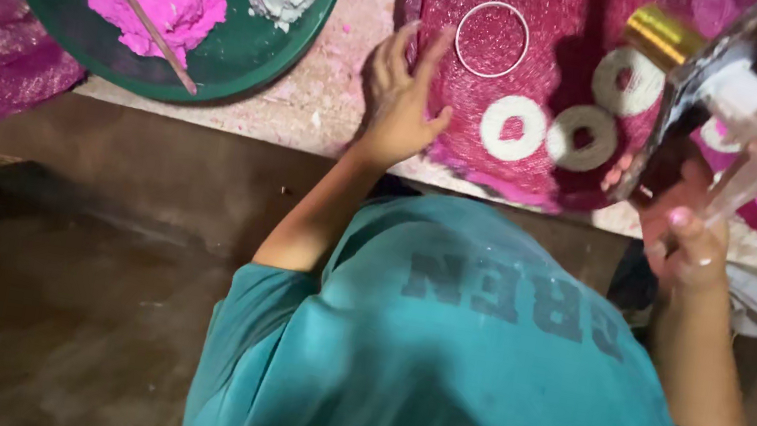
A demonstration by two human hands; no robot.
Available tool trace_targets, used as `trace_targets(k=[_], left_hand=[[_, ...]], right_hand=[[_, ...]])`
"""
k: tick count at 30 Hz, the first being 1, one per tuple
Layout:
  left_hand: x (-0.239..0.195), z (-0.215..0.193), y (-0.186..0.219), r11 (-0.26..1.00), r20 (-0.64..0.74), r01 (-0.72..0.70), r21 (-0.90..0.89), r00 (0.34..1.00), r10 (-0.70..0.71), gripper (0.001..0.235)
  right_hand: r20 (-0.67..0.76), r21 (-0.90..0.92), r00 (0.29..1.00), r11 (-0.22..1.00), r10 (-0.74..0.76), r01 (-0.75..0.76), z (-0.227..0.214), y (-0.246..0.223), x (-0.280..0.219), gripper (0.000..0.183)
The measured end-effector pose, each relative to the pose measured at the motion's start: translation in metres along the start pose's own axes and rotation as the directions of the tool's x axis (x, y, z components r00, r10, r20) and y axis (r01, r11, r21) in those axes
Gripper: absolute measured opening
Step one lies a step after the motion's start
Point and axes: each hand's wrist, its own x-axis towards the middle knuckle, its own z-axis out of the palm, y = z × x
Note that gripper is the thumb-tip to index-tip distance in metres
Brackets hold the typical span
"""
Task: The person uses a handheld press to form white circular shapes from a white paste onto a pink glittery mat. They then scoop pink paste and apply it into the center of each white circle to create a two-toned decorative pattern.
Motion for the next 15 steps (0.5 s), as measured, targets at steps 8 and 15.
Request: trace_targets(k=[8, 15], left_hand=[[0.01, -0.017, 0.03, 0.953, 0.12, -0.275, 0.127, 0.958, 0.261, 0.044], [-0.012, -0.006, 0.031, 0.954, 0.144, -0.298, 0.037, 0.946, 0.29, 0.038]], right_hand=[[-0.01, -0.018, 1.0, 1.0, 0.014, -0.015, 0.027, -0.007, 0.012, 0.088], [0.012, -0.117, 0.998, 0.991, 0.062, -0.06, 0.031, -0.008, 0.01, 0.073]])
